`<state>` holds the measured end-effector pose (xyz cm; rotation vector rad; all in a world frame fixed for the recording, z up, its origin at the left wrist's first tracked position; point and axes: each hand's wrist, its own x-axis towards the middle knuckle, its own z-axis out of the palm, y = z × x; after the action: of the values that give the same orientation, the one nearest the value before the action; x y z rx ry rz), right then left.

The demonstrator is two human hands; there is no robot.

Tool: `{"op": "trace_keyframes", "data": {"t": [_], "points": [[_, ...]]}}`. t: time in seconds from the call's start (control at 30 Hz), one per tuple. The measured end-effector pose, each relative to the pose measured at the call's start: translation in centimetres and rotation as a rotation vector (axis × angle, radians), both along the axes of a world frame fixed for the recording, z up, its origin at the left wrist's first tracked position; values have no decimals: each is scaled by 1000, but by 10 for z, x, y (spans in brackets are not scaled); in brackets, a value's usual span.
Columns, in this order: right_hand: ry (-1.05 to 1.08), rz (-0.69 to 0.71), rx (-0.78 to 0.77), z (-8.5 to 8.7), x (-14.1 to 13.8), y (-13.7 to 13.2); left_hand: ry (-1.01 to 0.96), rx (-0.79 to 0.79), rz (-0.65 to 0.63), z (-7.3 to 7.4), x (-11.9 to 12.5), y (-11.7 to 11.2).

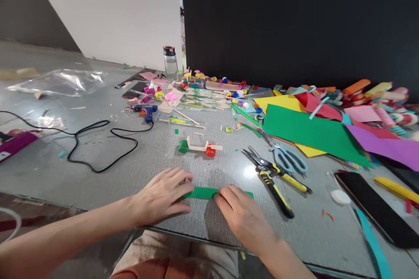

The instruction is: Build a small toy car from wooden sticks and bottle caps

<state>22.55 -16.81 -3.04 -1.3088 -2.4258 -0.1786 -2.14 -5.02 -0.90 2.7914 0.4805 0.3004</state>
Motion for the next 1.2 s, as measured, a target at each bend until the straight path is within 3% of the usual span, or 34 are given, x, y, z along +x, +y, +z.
{"op": "trace_keyframes", "data": {"t": [0.23, 0.57, 1.0, 1.2], "points": [[53, -3, -95, 2, -2, 2, -15, 227, -102, -5, 4, -3], [199, -53, -173, 4, -4, 7, -6, 299, -179, -7, 29, -10], [223, -86, -240, 9, -3, 5, -6, 236, -201, -9, 3, -5], [178, -101, -240, 8, -3, 5, -34, 83, -172, -10, 2, -4]]}}
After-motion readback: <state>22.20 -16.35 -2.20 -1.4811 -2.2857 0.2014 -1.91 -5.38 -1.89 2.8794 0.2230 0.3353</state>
